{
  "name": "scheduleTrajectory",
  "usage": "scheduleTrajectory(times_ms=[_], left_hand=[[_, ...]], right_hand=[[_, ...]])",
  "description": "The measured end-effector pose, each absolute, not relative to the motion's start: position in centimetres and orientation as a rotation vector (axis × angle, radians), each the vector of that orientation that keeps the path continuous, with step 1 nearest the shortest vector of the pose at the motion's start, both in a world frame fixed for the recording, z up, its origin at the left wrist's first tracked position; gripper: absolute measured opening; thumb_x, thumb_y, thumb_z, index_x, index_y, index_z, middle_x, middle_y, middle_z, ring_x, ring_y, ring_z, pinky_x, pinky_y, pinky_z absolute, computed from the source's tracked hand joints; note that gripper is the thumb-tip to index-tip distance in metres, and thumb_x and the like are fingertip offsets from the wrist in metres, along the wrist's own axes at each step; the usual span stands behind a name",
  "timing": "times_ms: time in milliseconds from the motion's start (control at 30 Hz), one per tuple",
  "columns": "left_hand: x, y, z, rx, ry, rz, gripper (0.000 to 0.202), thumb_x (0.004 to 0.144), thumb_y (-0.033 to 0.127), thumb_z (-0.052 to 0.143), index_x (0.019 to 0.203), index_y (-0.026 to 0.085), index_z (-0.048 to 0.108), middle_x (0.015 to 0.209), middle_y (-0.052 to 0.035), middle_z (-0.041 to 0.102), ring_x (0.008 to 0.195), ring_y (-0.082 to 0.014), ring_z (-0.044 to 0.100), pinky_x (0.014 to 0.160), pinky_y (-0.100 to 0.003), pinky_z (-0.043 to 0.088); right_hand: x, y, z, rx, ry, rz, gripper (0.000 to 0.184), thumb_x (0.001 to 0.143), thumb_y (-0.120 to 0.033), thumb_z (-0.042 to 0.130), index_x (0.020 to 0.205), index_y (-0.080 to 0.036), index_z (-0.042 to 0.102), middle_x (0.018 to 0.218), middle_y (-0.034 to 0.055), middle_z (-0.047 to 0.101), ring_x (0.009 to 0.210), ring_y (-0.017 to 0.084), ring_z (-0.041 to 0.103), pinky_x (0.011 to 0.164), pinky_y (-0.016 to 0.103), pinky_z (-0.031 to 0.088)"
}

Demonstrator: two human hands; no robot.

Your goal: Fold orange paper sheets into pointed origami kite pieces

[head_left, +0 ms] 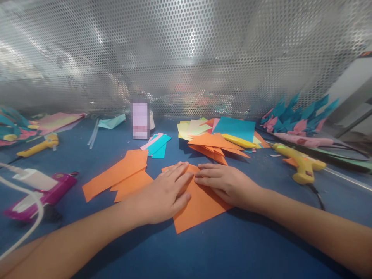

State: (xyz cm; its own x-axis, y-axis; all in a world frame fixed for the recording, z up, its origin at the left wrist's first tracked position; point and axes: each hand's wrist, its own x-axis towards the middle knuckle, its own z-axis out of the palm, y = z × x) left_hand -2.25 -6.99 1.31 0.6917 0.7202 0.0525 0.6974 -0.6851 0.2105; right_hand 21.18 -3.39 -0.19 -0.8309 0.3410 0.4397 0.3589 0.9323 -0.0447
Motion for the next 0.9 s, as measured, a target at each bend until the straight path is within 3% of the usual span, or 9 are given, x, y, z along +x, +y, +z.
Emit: scheduleTrajectory(times_ms=[533, 700, 900], left_hand=[[-2.22, -7.02, 1.52, 2.717, 1.159, 0.154, 0.048, 0.097, 0.038, 0.033, 0.141, 0.018, 0.032, 0.153, -0.0120, 0.022, 0.141, -0.0254, 0.019, 0.112, -0.046, 0.027], [-2.26, -7.00, 1.54, 2.667, 1.237, 0.127, 0.057, 0.095, 0.042, 0.035, 0.143, 0.013, 0.027, 0.153, -0.0113, 0.023, 0.140, -0.0261, 0.021, 0.112, -0.046, 0.026], [-2.81, -6.63, 1.52, 2.716, 1.233, 0.168, 0.053, 0.093, 0.050, 0.038, 0.136, 0.019, 0.039, 0.151, -0.0102, 0.028, 0.137, -0.0287, 0.029, 0.107, -0.045, 0.033]], right_hand=[[20.91, -3.70, 0.08, -0.485, -2.637, -0.088, 0.035, 0.088, -0.005, 0.038, 0.106, -0.013, 0.067, 0.109, 0.0059, 0.070, 0.107, 0.021, 0.061, 0.095, 0.037, 0.051], [20.92, -3.79, 0.20, -0.502, -2.647, -0.093, 0.036, 0.088, -0.006, 0.037, 0.105, -0.012, 0.068, 0.107, 0.0071, 0.070, 0.106, 0.021, 0.061, 0.094, 0.037, 0.051], [20.78, -3.83, 0.46, -0.484, -2.636, -0.084, 0.035, 0.089, -0.007, 0.036, 0.103, -0.009, 0.069, 0.105, 0.0093, 0.071, 0.104, 0.023, 0.062, 0.092, 0.039, 0.052]])
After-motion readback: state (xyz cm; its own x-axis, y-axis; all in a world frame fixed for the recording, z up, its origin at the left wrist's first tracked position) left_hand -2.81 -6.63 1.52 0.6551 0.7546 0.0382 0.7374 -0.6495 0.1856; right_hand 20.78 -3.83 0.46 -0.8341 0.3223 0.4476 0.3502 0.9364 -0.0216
